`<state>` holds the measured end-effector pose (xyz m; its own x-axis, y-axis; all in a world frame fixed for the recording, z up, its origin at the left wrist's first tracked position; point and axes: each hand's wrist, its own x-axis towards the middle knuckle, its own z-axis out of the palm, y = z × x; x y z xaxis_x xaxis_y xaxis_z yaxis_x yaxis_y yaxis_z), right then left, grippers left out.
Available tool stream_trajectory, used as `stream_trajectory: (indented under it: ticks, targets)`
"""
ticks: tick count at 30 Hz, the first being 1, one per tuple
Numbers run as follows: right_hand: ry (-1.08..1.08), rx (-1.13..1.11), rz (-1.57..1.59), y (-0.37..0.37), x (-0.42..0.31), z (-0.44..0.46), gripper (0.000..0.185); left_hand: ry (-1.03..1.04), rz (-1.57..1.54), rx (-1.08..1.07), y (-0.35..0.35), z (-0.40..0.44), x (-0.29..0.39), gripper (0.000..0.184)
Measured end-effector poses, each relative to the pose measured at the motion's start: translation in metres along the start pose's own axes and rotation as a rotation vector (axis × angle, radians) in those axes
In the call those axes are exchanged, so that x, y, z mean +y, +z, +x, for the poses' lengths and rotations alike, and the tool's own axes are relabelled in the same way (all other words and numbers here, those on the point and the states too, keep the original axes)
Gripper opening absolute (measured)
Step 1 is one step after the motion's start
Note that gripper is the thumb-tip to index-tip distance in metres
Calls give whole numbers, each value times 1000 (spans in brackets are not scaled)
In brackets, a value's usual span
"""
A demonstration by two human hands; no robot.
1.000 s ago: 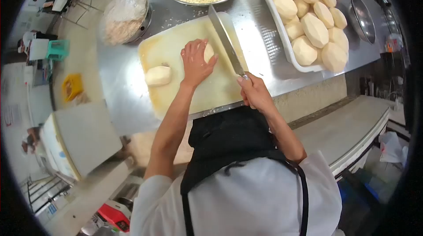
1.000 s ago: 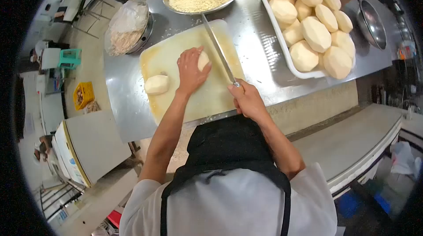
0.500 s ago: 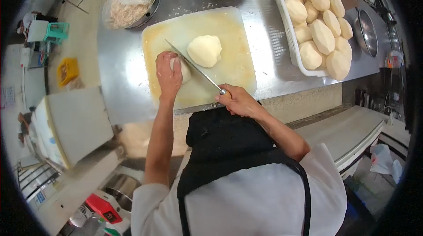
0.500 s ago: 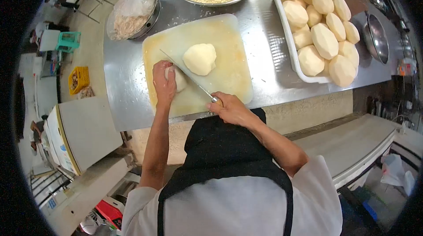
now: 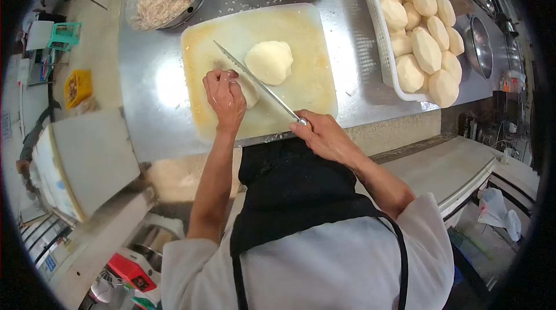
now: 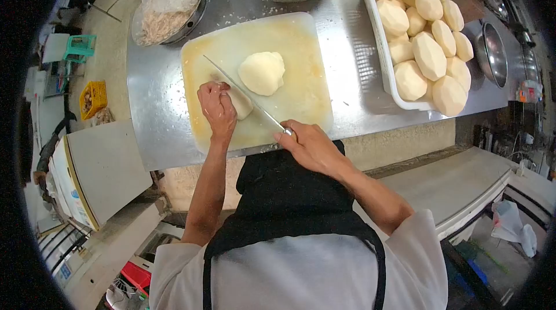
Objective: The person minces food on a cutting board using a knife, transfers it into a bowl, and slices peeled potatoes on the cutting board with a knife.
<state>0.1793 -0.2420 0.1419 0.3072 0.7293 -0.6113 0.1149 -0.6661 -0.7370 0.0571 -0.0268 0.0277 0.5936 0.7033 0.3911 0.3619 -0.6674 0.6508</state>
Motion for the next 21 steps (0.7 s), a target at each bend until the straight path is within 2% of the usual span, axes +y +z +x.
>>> stream_trajectory:
  ticks: [5,8,11,14,17,21]
  targets:
    - [-82,28,21,9,1,5,48,5,27,-38,-1,5,-1,14]
    - [37,-34,10,-5,-21,-6,48,8,19,-37,0,6,-5,14]
    - [-30,-19,32,-2,-19,2,48,6,1,-40,2,7,-5,16]
    - [-119,-6,-25,15,-4,57,49,3,-23,-24,2,5,-7,16]
    - [-134,32,-29,20,-14,77,48,2,-44,3,3,6,-6,16]
    - [-118,47,2,12,-27,30,45,42,-50,36,7,5,-11,17]
